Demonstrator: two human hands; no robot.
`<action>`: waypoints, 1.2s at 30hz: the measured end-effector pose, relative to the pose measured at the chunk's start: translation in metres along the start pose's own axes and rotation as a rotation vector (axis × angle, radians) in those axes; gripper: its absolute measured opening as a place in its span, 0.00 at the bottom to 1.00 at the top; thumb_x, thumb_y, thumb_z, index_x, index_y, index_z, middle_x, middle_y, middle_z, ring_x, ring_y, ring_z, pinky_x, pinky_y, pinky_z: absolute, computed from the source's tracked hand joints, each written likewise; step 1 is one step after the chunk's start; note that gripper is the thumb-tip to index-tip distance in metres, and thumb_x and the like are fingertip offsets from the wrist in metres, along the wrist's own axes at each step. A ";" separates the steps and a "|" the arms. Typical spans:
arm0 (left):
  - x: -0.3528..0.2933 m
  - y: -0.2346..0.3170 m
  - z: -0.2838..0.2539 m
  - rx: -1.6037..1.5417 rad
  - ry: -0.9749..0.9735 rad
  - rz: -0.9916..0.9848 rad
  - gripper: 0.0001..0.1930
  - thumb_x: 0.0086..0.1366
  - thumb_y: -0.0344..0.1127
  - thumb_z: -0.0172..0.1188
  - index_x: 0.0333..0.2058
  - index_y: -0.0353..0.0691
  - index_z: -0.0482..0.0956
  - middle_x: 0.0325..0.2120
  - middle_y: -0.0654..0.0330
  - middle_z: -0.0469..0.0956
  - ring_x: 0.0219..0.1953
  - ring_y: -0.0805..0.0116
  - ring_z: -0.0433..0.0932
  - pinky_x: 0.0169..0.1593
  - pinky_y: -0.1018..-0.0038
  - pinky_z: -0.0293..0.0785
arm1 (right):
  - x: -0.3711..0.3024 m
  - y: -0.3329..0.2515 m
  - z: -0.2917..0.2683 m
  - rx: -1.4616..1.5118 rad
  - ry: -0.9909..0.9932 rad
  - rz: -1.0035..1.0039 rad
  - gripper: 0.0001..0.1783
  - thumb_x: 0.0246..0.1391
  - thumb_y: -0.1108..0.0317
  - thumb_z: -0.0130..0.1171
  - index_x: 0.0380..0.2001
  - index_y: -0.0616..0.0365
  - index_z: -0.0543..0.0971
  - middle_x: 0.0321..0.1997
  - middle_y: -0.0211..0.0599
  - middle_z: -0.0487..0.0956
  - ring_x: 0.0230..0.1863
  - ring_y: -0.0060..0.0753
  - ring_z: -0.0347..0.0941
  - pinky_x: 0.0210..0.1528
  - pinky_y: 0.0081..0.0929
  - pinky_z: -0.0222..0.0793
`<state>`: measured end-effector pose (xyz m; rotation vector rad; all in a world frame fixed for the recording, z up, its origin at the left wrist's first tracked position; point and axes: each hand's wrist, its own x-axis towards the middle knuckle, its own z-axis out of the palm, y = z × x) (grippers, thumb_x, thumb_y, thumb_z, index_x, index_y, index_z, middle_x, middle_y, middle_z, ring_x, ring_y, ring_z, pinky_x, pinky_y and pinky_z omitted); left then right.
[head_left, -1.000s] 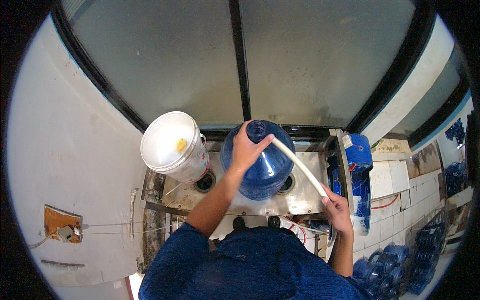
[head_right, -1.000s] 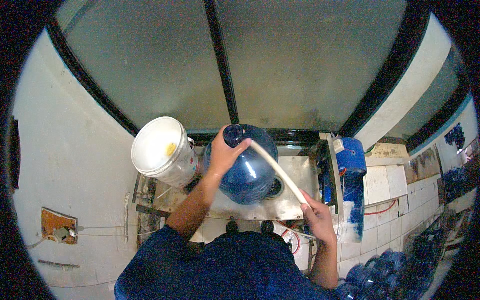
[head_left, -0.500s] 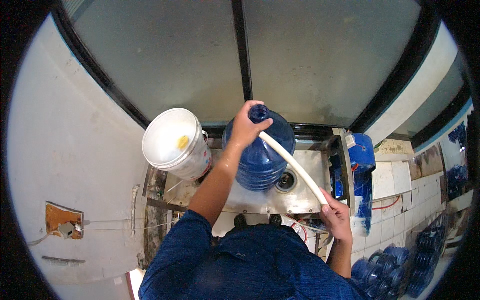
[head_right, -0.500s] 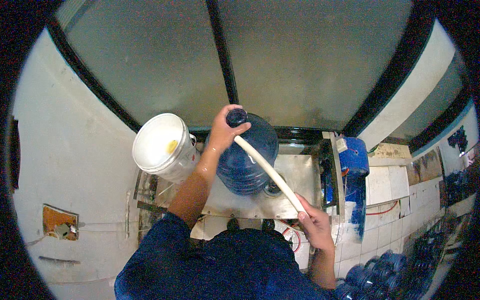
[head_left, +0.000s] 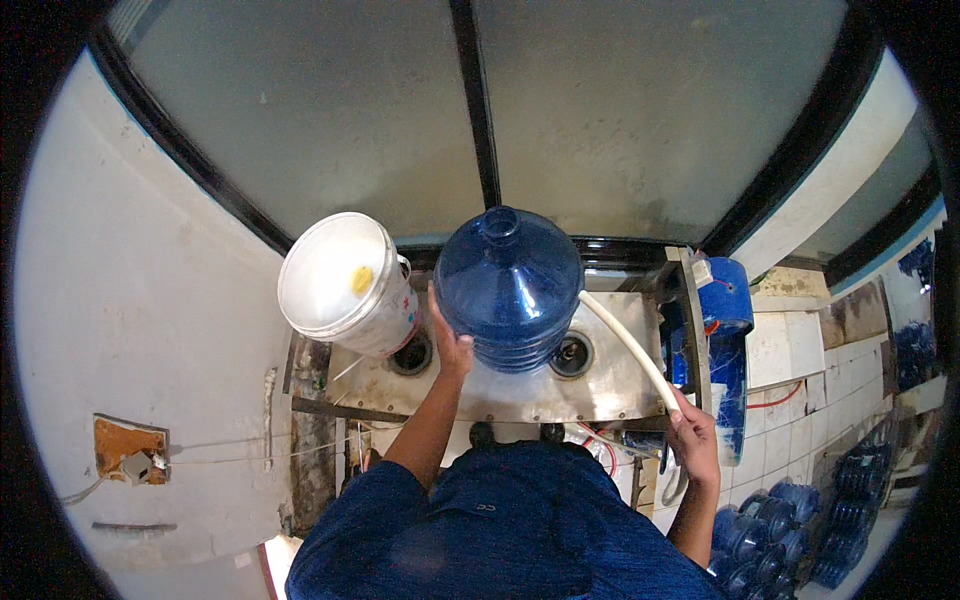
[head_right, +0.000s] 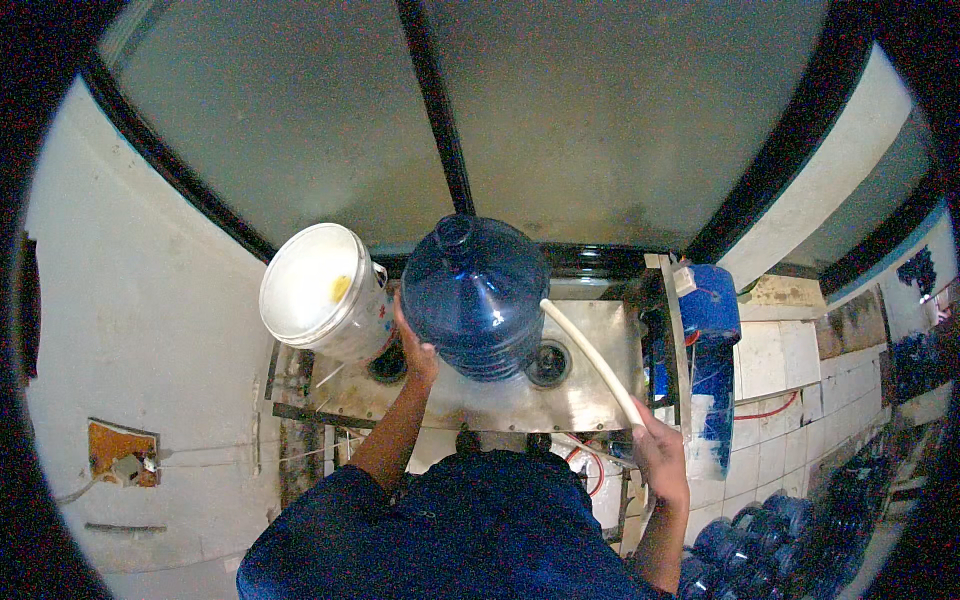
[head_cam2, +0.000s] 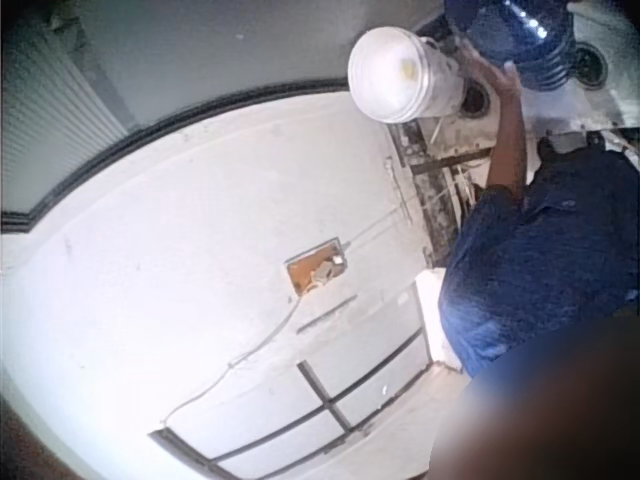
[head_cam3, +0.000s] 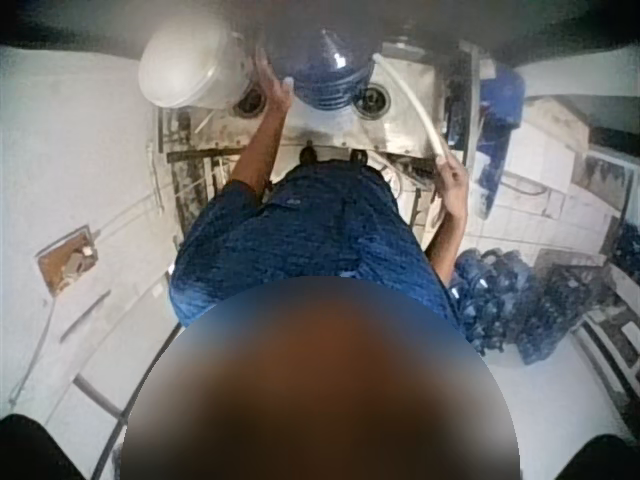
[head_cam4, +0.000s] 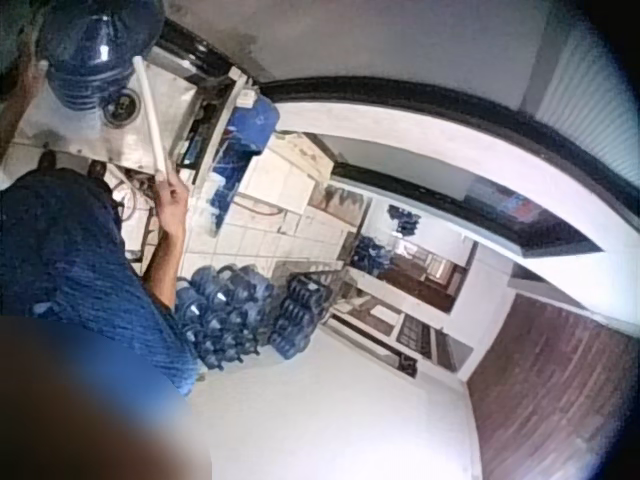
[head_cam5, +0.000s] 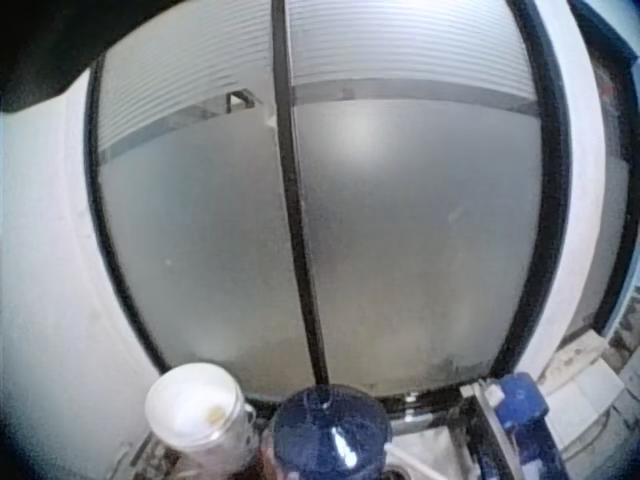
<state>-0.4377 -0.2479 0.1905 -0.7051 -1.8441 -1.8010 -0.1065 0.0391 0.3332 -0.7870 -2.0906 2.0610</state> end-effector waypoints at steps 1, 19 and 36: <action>-0.037 -0.065 -0.023 0.160 -0.020 -0.138 0.47 0.71 0.64 0.51 0.74 0.32 0.52 0.73 0.43 0.56 0.75 0.47 0.54 0.75 0.55 0.49 | 0.001 -0.004 0.001 0.025 -0.018 -0.009 0.26 0.70 0.67 0.55 0.68 0.60 0.73 0.29 0.15 0.69 0.27 0.11 0.57 0.29 0.15 0.53; 0.150 0.081 0.101 0.212 0.062 -0.207 0.26 0.48 0.36 0.80 0.45 0.40 0.81 0.39 0.59 0.84 0.42 0.67 0.81 0.51 0.70 0.76 | 0.021 -0.068 0.050 0.057 -0.178 -0.222 0.29 0.70 0.59 0.58 0.68 0.62 0.73 0.22 0.14 0.66 0.21 0.10 0.55 0.23 0.18 0.48; 0.155 0.079 0.115 0.238 0.213 -0.153 0.20 0.46 0.28 0.73 0.40 0.42 0.80 0.30 0.57 0.84 0.34 0.64 0.84 0.45 0.68 0.79 | 0.023 -0.042 0.059 0.195 -0.215 -0.245 0.31 0.71 0.60 0.56 0.71 0.63 0.67 0.20 0.14 0.63 0.18 0.09 0.53 0.20 0.17 0.46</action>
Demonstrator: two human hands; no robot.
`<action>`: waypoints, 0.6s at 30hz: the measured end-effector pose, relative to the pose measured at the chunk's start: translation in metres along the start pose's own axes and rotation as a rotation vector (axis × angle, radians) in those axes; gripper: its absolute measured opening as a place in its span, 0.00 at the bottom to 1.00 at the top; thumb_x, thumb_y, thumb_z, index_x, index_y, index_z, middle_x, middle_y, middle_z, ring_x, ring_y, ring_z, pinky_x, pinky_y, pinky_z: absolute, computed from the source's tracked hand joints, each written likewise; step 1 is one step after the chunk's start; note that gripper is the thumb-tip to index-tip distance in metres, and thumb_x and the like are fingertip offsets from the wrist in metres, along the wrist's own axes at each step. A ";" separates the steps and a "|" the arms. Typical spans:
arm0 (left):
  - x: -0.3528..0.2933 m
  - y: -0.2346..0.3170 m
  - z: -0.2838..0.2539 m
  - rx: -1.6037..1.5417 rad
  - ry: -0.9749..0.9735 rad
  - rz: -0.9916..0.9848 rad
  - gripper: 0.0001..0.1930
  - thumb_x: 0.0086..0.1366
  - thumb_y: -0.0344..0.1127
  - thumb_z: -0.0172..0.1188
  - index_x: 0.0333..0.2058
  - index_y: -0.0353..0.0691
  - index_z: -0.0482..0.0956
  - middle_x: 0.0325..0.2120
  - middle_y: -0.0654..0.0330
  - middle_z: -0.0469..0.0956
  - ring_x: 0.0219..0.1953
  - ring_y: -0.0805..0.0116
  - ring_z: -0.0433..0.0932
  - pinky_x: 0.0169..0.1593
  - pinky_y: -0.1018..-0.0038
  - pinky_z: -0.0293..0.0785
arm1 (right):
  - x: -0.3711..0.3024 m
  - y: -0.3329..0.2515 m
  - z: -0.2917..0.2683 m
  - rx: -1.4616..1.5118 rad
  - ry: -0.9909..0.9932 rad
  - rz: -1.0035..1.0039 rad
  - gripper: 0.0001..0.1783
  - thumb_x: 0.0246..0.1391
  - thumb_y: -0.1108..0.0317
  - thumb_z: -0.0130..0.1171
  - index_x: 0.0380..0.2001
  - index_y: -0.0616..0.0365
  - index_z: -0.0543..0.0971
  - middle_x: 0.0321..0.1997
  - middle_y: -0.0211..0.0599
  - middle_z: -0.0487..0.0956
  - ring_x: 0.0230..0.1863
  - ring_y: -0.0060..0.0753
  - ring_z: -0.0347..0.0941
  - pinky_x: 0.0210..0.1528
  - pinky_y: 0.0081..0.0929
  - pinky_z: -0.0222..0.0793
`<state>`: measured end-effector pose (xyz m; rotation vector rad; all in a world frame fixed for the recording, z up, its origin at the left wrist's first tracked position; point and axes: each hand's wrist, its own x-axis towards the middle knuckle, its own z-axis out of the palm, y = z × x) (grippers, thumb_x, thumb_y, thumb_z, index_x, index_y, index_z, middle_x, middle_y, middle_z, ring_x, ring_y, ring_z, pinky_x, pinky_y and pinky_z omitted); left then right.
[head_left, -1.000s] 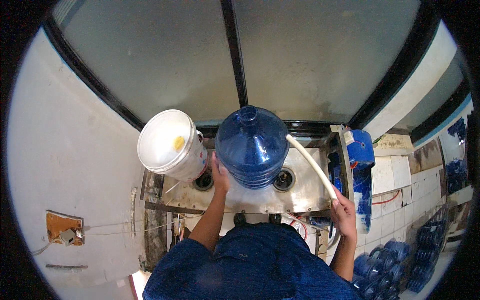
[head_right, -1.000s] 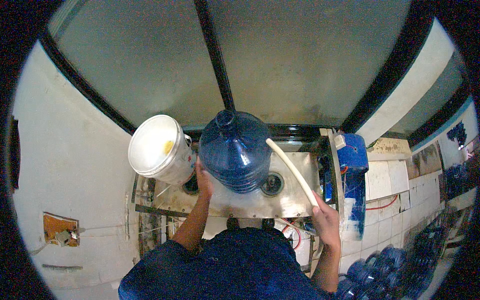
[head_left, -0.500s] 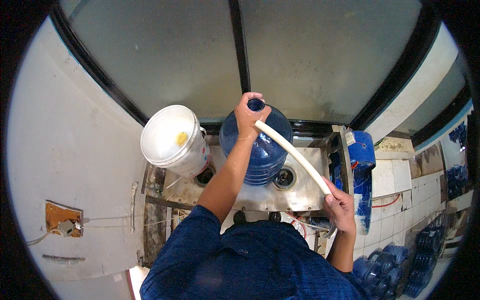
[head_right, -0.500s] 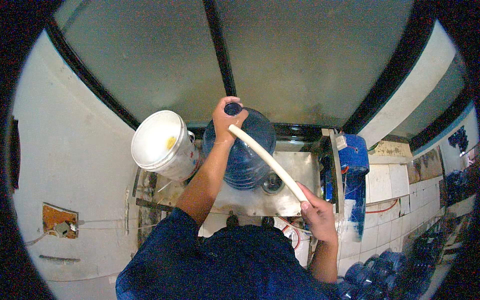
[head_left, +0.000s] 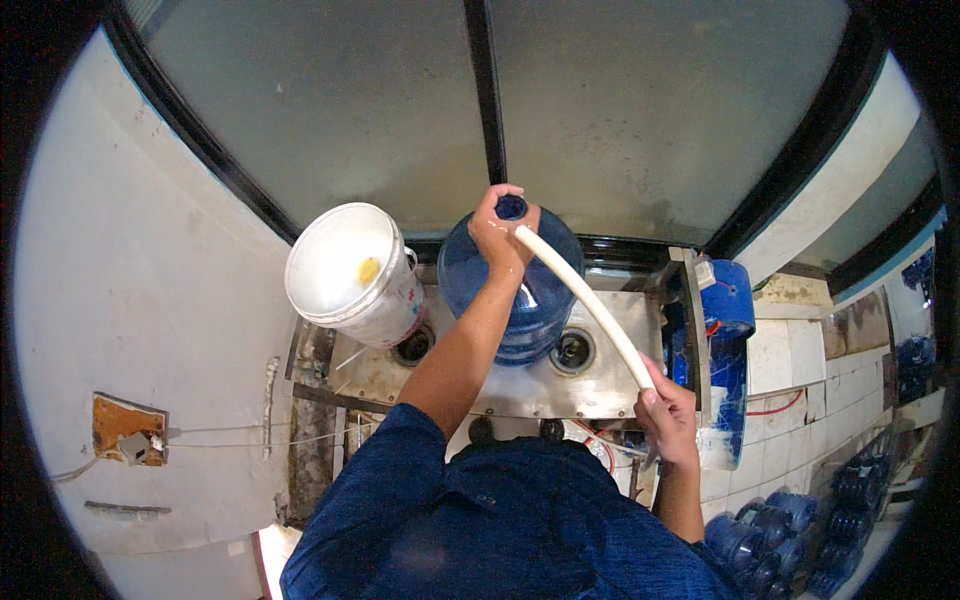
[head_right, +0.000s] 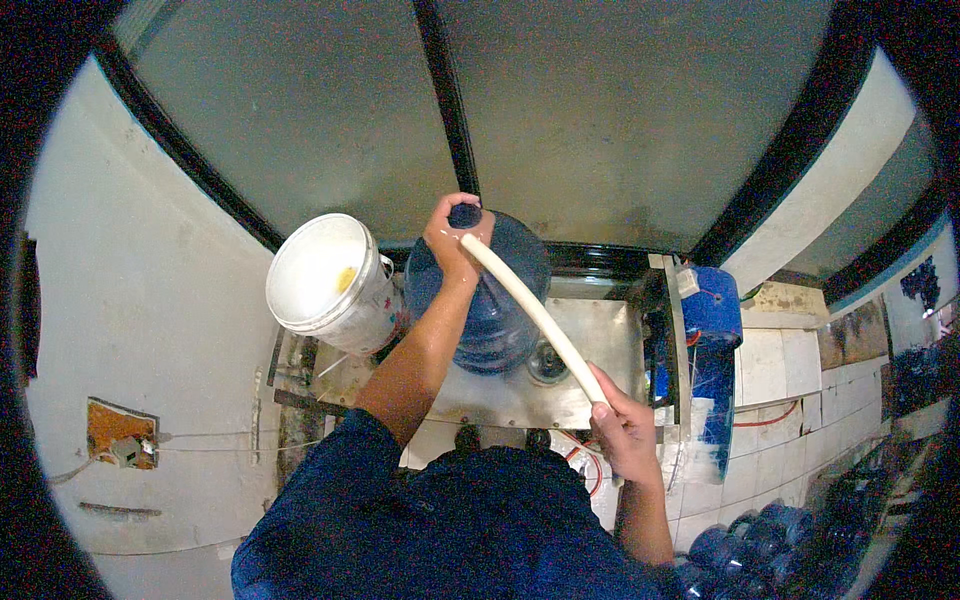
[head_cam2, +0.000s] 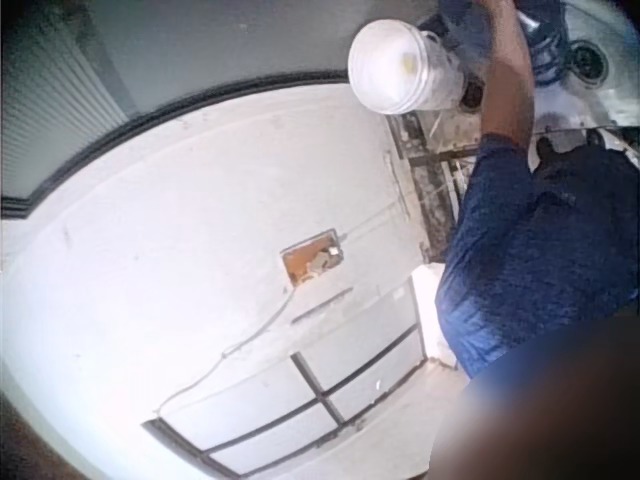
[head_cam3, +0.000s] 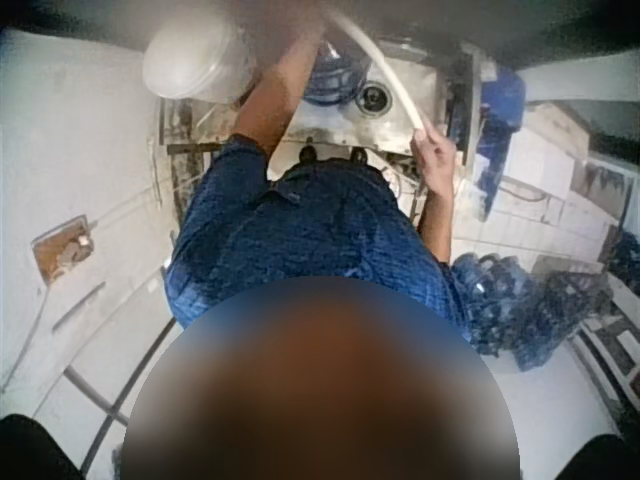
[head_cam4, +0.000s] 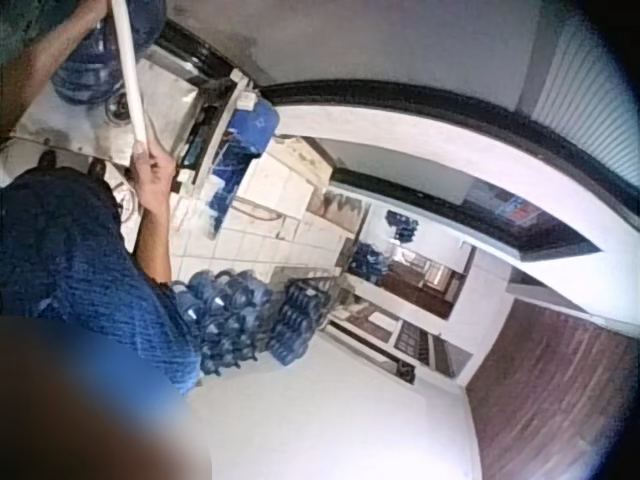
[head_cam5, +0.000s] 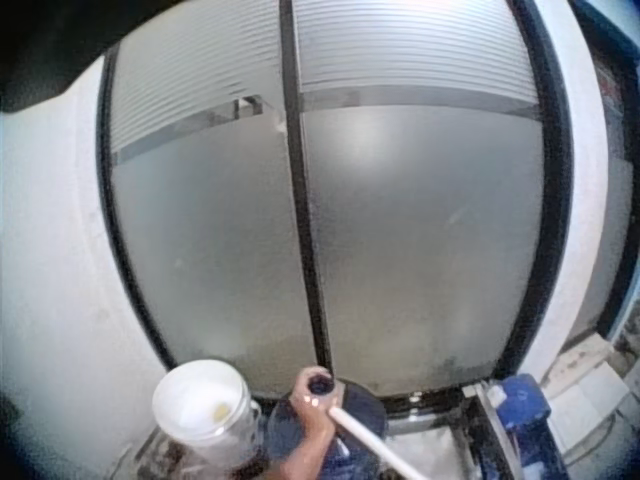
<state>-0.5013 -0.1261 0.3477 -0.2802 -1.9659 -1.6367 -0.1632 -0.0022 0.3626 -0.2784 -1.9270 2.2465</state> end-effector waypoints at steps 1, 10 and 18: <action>-0.009 0.000 -0.001 -0.041 -0.030 0.010 0.14 0.47 0.25 0.73 0.35 0.41 0.82 0.29 0.60 0.83 0.35 0.69 0.83 0.45 0.70 0.78 | 0.002 -0.004 0.003 0.015 -0.011 -0.025 0.31 0.71 0.59 0.56 0.71 0.62 0.67 0.20 0.13 0.63 0.18 0.08 0.53 0.20 0.16 0.46; 0.014 -0.055 -0.070 -0.723 0.138 -0.210 0.19 0.48 0.14 0.67 0.40 0.35 0.79 0.33 0.57 0.81 0.39 0.65 0.81 0.51 0.68 0.78 | 0.002 0.001 0.001 -0.117 0.048 0.044 0.29 0.72 0.60 0.54 0.71 0.61 0.68 0.22 0.13 0.64 0.21 0.09 0.55 0.23 0.16 0.49; -0.053 -0.110 -0.210 -0.675 -0.087 -0.670 0.14 0.60 0.24 0.69 0.44 0.40 0.79 0.46 0.57 0.81 0.48 0.66 0.79 0.51 0.68 0.79 | -0.009 0.050 -0.037 -0.183 0.176 0.181 0.27 0.72 0.62 0.54 0.70 0.56 0.71 0.23 0.13 0.63 0.21 0.10 0.55 0.23 0.16 0.50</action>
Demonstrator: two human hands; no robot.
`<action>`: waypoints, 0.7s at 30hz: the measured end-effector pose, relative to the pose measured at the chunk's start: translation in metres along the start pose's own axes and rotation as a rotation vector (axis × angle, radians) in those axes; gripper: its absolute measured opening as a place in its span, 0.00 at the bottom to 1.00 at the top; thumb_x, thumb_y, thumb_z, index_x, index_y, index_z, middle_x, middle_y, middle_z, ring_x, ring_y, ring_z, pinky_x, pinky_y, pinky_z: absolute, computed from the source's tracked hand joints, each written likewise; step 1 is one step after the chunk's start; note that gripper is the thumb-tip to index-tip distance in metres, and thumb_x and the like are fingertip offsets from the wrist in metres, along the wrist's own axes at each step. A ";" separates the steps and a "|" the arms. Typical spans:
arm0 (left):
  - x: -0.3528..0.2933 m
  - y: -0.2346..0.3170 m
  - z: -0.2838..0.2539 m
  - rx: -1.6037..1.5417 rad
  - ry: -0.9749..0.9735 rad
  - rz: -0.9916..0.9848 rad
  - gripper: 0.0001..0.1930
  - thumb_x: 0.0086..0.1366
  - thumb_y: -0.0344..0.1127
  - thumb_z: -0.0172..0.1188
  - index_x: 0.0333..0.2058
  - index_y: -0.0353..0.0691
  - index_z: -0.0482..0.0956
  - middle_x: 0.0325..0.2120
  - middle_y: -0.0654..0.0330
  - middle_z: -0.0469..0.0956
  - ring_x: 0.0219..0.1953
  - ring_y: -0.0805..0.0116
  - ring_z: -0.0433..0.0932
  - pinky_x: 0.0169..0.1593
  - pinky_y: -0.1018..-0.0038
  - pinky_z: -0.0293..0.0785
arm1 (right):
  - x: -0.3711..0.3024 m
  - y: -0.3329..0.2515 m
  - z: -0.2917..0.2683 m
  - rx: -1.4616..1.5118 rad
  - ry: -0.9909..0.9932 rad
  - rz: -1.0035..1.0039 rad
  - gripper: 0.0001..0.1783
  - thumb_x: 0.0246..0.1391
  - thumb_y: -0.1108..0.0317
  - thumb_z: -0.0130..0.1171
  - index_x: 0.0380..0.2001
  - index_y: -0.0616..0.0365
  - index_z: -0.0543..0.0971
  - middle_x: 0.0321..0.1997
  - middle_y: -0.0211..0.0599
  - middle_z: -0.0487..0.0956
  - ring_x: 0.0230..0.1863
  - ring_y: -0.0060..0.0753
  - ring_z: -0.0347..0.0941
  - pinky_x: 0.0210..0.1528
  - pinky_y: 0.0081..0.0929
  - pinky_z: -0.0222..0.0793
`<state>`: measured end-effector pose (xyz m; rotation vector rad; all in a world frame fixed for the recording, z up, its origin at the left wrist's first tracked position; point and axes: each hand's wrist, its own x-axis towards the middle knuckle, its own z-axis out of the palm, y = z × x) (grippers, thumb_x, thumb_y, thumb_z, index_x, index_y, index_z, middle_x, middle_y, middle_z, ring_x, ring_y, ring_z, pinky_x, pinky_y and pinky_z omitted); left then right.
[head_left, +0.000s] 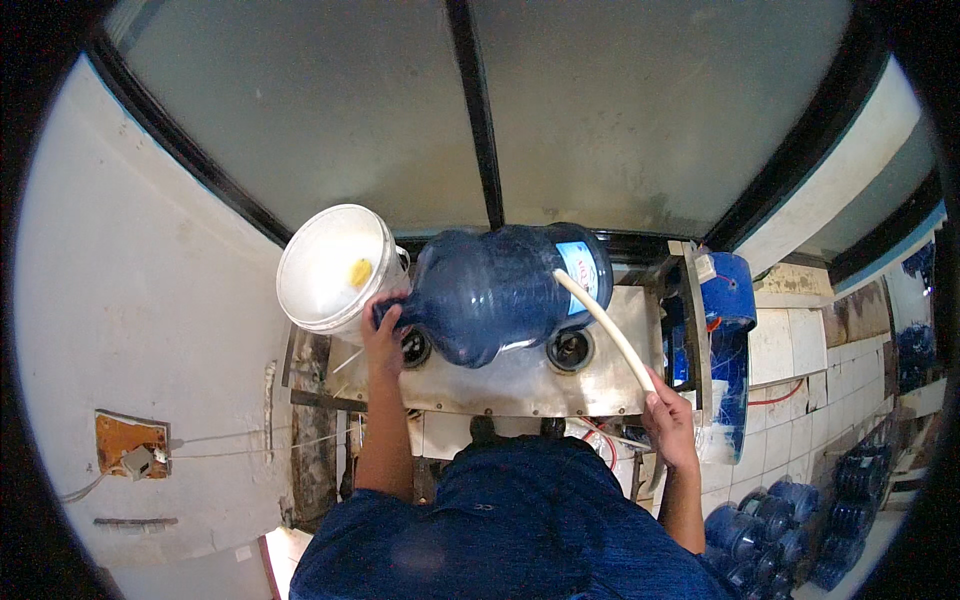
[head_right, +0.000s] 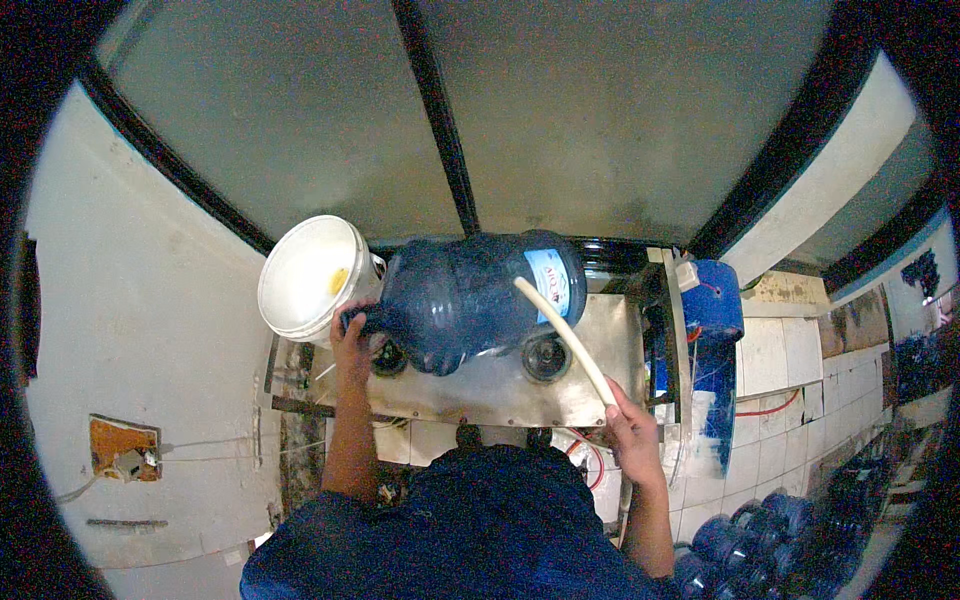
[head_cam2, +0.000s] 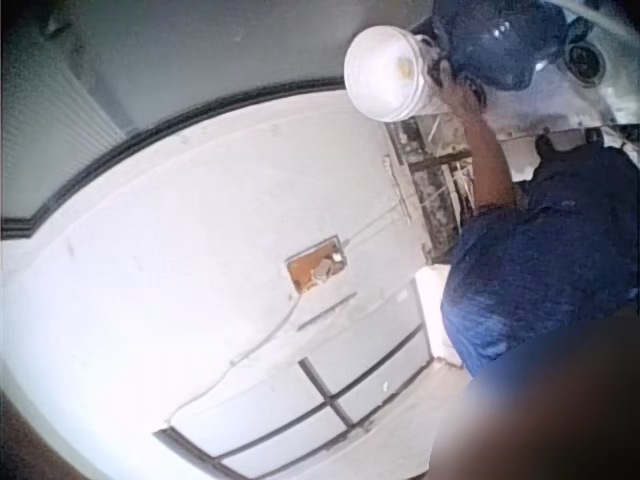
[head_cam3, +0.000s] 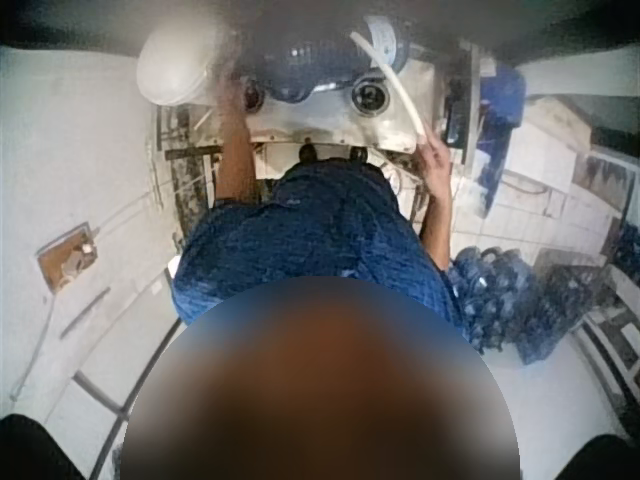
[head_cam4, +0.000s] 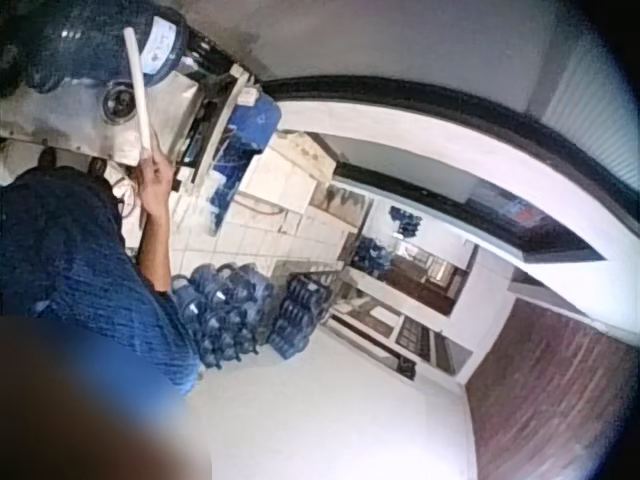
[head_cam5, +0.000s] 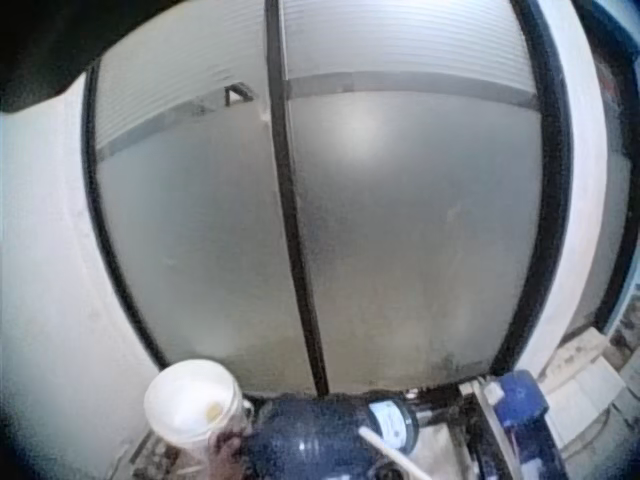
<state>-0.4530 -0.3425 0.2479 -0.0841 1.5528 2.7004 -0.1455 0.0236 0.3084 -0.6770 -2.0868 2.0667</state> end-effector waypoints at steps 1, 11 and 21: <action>-0.003 0.008 -0.026 0.157 -0.041 -0.073 0.17 0.58 0.25 0.71 0.46 0.40 0.80 0.47 0.57 0.81 0.48 0.66 0.80 0.50 0.69 0.80 | 0.004 0.005 -0.001 -0.002 0.007 -0.005 0.26 0.72 0.65 0.52 0.70 0.57 0.70 0.22 0.13 0.62 0.19 0.10 0.54 0.21 0.16 0.48; 0.018 -0.029 -0.176 1.617 -0.544 -0.348 0.40 0.36 0.37 0.81 0.54 0.38 0.83 0.47 0.48 0.85 0.46 0.52 0.84 0.50 0.62 0.81 | 0.022 0.027 -0.013 -0.102 0.091 0.059 0.24 0.72 0.64 0.53 0.68 0.59 0.73 0.25 0.13 0.64 0.23 0.10 0.53 0.25 0.16 0.50; 0.035 -0.105 -0.111 1.059 -0.355 -0.106 0.40 0.54 0.38 0.65 0.68 0.39 0.68 0.63 0.41 0.72 0.67 0.44 0.70 0.71 0.59 0.61 | 0.010 -0.015 0.055 -0.250 -0.219 0.047 0.25 0.72 0.63 0.54 0.70 0.51 0.72 0.51 0.33 0.81 0.39 0.16 0.69 0.42 0.22 0.69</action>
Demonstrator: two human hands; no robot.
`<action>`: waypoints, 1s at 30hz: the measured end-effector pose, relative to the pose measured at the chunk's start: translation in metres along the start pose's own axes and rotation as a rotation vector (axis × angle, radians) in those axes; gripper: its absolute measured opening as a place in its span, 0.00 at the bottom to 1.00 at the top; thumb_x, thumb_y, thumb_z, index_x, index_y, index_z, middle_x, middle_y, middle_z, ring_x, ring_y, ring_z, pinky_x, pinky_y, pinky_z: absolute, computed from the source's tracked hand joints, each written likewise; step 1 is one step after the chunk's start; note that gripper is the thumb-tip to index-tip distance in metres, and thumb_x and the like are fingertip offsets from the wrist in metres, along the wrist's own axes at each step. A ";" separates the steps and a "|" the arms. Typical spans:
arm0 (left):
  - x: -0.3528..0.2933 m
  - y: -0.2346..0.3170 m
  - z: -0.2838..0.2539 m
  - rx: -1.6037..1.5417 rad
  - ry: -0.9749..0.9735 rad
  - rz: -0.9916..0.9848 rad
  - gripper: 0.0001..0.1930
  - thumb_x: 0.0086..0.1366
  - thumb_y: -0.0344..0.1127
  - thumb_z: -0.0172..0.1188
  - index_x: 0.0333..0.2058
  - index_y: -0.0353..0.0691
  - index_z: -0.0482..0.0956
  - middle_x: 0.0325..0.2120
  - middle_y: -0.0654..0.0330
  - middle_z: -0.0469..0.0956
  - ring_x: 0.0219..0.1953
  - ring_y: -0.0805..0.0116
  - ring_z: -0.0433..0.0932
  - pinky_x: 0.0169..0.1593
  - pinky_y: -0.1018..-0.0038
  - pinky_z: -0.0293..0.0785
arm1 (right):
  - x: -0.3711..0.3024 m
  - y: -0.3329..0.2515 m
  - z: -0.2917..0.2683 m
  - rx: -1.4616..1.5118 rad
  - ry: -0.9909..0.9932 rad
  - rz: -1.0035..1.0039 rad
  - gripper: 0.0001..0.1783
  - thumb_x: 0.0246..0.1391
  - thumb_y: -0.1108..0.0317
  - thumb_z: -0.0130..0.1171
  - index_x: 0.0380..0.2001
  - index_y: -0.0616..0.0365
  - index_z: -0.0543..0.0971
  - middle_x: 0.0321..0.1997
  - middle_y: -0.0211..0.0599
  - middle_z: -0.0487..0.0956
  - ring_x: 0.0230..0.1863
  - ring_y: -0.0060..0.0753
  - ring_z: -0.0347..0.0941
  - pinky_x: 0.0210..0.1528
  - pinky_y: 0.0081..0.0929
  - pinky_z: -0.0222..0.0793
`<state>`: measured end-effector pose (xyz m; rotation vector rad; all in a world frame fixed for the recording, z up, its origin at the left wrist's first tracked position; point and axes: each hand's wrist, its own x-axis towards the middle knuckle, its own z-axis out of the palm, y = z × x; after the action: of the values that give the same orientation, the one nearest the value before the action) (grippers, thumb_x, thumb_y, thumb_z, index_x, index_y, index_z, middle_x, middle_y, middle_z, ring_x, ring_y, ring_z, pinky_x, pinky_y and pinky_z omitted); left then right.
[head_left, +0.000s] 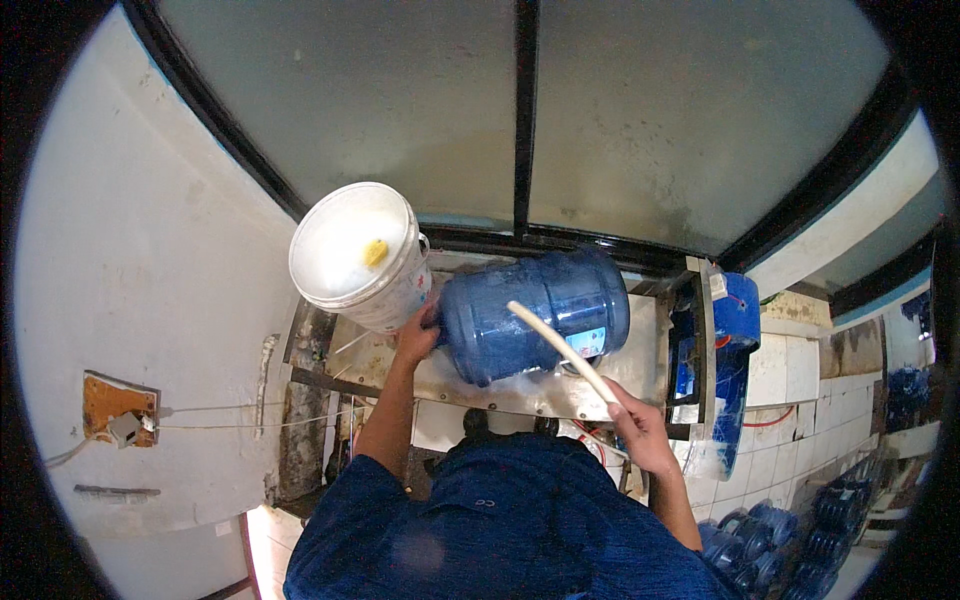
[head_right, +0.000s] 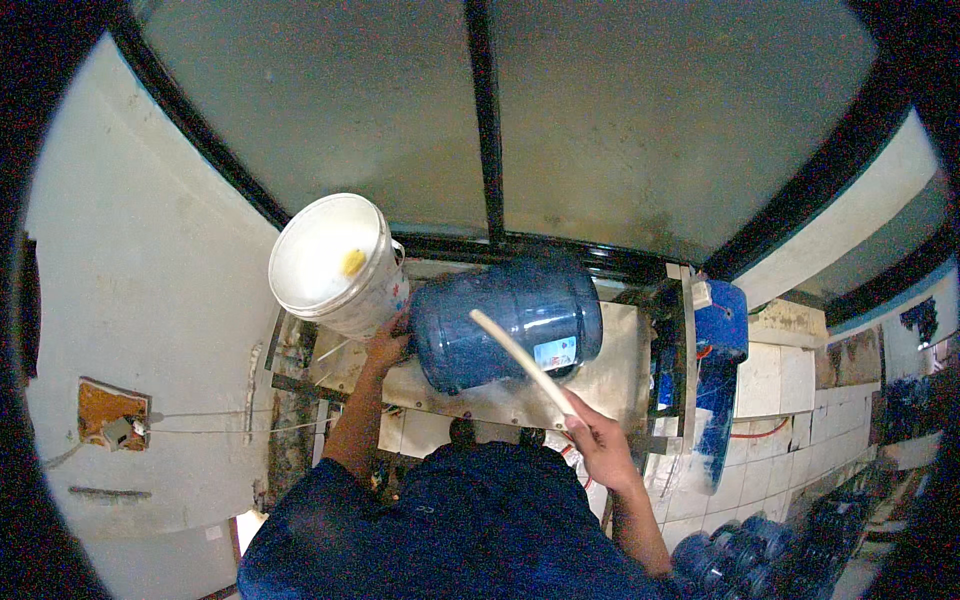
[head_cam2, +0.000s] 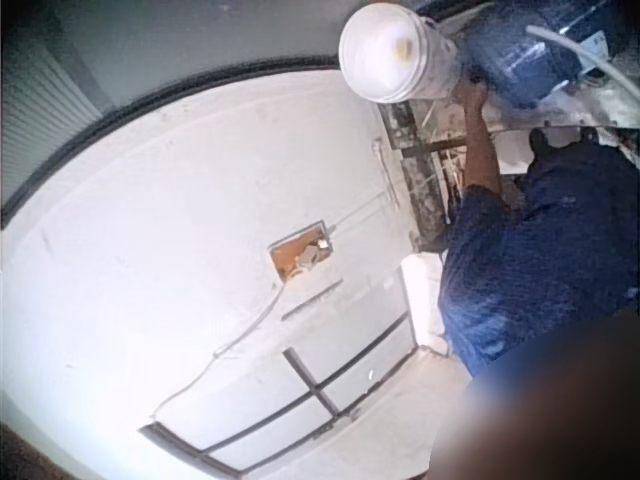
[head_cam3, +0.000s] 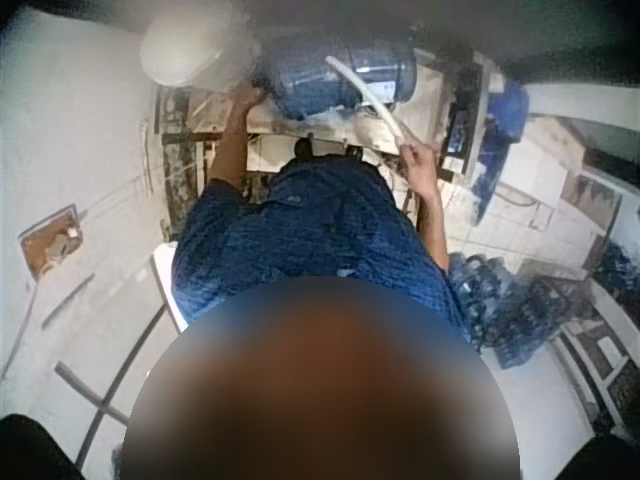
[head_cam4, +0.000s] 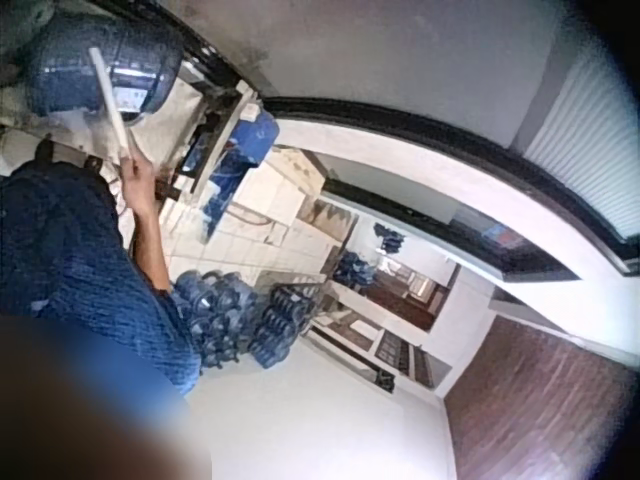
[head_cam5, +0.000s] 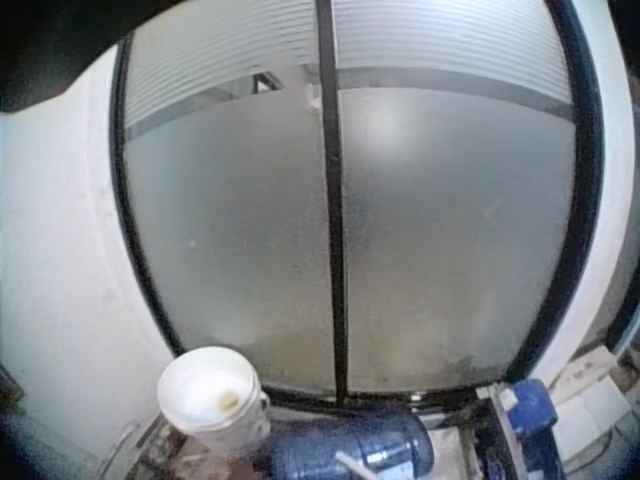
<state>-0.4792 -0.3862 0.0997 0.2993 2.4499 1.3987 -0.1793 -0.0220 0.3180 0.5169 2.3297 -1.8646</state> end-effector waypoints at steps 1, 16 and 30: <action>0.005 0.013 0.003 -0.050 0.038 0.035 0.38 0.57 0.39 0.63 0.68 0.38 0.67 0.65 0.40 0.69 0.68 0.44 0.67 0.72 0.57 0.59 | 0.002 -0.013 0.008 -0.012 -0.052 0.027 0.25 0.73 0.62 0.54 0.70 0.50 0.72 0.58 0.37 0.83 0.42 0.16 0.72 0.46 0.22 0.72; -0.027 0.050 0.018 0.218 0.114 0.573 0.57 0.59 0.64 0.68 0.74 0.34 0.49 0.75 0.38 0.50 0.76 0.37 0.51 0.76 0.54 0.50 | 0.011 0.006 -0.022 -0.168 0.199 -0.031 0.23 0.73 0.65 0.51 0.68 0.56 0.74 0.39 0.26 0.78 0.32 0.15 0.63 0.36 0.20 0.64; 0.007 0.028 -0.026 0.904 -0.522 0.046 0.76 0.31 0.64 0.82 0.74 0.36 0.49 0.71 0.35 0.58 0.73 0.38 0.57 0.74 0.53 0.55 | 0.023 0.021 -0.054 -0.130 0.221 0.041 0.24 0.73 0.61 0.55 0.68 0.54 0.74 0.41 0.28 0.80 0.35 0.18 0.67 0.40 0.20 0.67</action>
<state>-0.4938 -0.3905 0.1349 0.7911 2.4289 0.0830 -0.1871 0.0382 0.3047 0.7837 2.5343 -1.7019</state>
